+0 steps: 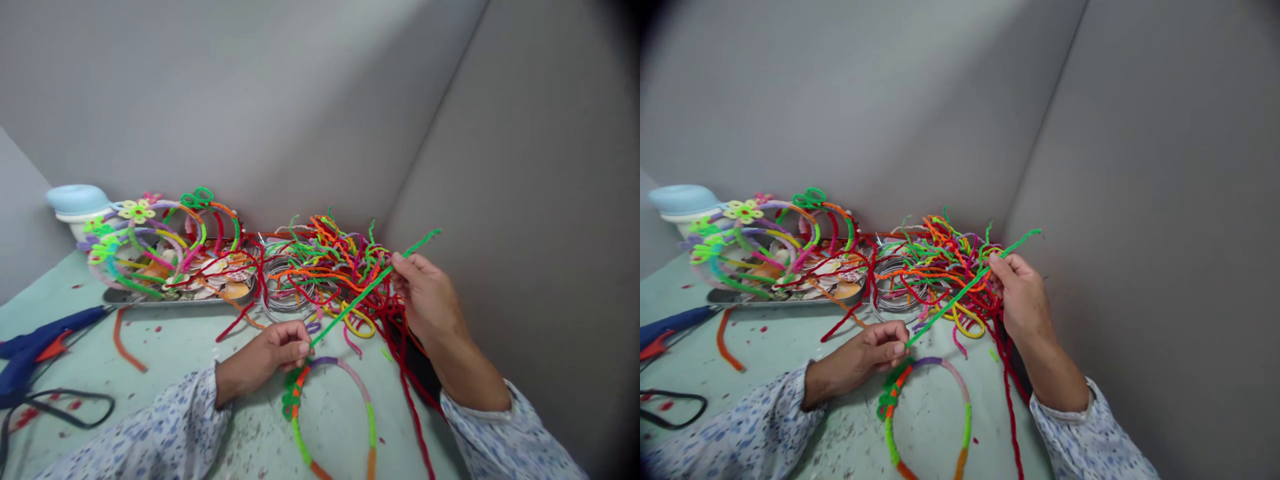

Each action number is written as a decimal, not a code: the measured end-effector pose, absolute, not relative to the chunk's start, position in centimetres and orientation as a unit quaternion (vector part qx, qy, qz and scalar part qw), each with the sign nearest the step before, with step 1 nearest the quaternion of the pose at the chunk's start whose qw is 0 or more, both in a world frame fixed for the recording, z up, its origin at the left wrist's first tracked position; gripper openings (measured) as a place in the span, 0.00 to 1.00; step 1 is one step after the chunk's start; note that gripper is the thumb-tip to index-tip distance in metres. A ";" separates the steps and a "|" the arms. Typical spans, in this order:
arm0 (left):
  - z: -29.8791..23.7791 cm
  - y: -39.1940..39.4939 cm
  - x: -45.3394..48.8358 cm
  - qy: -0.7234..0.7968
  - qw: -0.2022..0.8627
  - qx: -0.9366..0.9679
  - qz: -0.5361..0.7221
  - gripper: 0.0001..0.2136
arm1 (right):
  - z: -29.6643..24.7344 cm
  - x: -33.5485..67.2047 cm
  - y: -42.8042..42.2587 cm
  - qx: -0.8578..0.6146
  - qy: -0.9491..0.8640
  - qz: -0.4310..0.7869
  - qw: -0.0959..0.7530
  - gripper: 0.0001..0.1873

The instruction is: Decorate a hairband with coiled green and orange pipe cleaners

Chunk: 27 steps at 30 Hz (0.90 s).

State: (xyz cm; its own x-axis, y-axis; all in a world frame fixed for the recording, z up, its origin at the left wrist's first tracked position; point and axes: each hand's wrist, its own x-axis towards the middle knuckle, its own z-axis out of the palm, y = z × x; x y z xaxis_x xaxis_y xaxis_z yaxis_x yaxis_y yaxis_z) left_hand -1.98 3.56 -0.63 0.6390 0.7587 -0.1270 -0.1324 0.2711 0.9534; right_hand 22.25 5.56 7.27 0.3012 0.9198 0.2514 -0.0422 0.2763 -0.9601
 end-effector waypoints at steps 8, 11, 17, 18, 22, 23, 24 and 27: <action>-0.7 4.0 -2.2 0.301 0.748 0.495 0.323 0.10 | 8.2 24.0 5.9 -0.457 -0.413 0.446 0.649 0.09; -0.5 4.0 -2.2 0.306 0.747 0.493 0.325 0.10 | 8.1 24.2 6.0 -0.453 -0.421 0.400 0.676 0.10; -0.6 3.8 -2.2 0.302 0.743 0.512 0.307 0.09 | 7.9 24.3 6.2 -0.437 -0.405 0.347 0.725 0.13; -0.6 3.8 -2.2 0.299 0.746 0.509 0.308 0.09 | 7.9 24.4 6.3 -0.440 -0.404 0.359 0.717 0.12; -0.6 3.9 -2.4 0.301 0.761 0.485 0.309 0.08 | 8.4 25.2 6.1 -0.447 -0.399 0.432 0.674 0.09; -0.6 4.0 -2.4 0.301 0.764 0.479 0.309 0.07 | 8.6 25.4 6.1 -0.444 -0.393 0.433 0.679 0.08; -0.6 4.1 -2.5 0.301 0.768 0.473 0.311 0.07 | 8.7 25.6 6.0 -0.441 -0.387 0.427 0.688 0.07; -0.6 4.2 -2.6 0.298 0.772 0.461 0.321 0.06 | 9.2 25.9 5.7 -0.440 -0.372 0.401 0.712 0.06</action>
State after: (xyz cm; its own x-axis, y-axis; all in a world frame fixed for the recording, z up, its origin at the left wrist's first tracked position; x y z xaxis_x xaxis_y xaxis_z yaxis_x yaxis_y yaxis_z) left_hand -2.57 4.24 -0.56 0.6170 0.7697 -0.1641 -0.2209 0.3696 0.9026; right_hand 25.86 5.71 9.22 0.4009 0.8987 0.1779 -0.2436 0.2918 -0.9249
